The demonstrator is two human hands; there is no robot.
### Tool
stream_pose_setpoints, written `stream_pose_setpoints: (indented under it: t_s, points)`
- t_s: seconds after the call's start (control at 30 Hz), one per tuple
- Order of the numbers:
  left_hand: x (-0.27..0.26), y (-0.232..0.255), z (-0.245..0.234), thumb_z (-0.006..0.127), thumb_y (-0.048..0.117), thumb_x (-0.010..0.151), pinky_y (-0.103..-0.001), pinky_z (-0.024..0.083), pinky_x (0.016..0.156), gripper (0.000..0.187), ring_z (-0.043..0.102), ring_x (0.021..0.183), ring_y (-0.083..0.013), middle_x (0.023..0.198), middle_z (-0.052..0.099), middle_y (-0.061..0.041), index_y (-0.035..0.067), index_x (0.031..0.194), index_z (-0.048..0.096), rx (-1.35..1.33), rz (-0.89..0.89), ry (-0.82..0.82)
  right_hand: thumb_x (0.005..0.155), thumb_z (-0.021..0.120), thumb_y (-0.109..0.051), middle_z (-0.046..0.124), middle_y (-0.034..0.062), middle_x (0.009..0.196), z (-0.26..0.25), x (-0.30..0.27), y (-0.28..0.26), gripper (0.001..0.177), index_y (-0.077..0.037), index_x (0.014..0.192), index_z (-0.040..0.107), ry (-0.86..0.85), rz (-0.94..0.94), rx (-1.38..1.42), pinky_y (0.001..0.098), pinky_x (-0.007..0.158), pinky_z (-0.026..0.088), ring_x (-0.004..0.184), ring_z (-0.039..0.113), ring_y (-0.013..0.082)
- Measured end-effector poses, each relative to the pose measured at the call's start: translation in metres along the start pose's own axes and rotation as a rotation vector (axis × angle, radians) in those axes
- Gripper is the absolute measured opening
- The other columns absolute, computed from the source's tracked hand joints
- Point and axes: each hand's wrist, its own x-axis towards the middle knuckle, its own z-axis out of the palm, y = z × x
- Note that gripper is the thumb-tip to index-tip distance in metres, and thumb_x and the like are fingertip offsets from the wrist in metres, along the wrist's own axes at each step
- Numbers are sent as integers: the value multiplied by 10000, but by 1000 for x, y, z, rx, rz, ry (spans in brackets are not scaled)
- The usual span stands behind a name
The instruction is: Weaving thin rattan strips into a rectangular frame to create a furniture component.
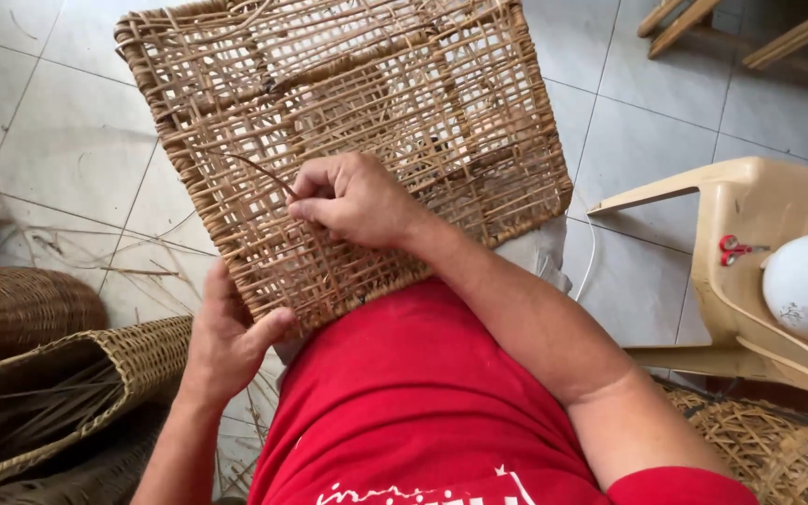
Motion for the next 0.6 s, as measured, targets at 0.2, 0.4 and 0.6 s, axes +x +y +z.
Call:
stream_pose_setpoints:
  t_s: [0.2, 0.4, 0.6]
  points:
    - [-3, 7, 6, 914, 396, 641, -503, 566, 998, 1347, 520, 1317, -427, 1634, 251, -303, 114, 1633, 48, 578, 243, 166, 904, 728, -12, 684, 3, 609, -4, -3, -14, 121, -72, 802, 708, -23, 64, 43, 212, 423, 489, 463, 594, 65]
    - [1, 2, 18, 840, 245, 798, -592, 500, 1114, 1177, 339, 1506, -550, 1695, -45, -297, 144, 1638, 22, 594, 216, 119, 906, 712, -7, 653, -11, 614, -1, -4, -10, 152, -80, 777, 679, 5, 16, 84, 206, 433, 473, 477, 552, 58]
    - [1, -8, 21, 825, 324, 843, -708, 335, 1165, 1152, 282, 1467, -629, 1696, 9, -312, 93, 1671, 60, 496, 168, 168, 879, 722, -71, 679, 33, 559, 4, 1, 10, 77, -126, 829, 740, 40, -5, 54, 185, 441, 474, 455, 670, 105]
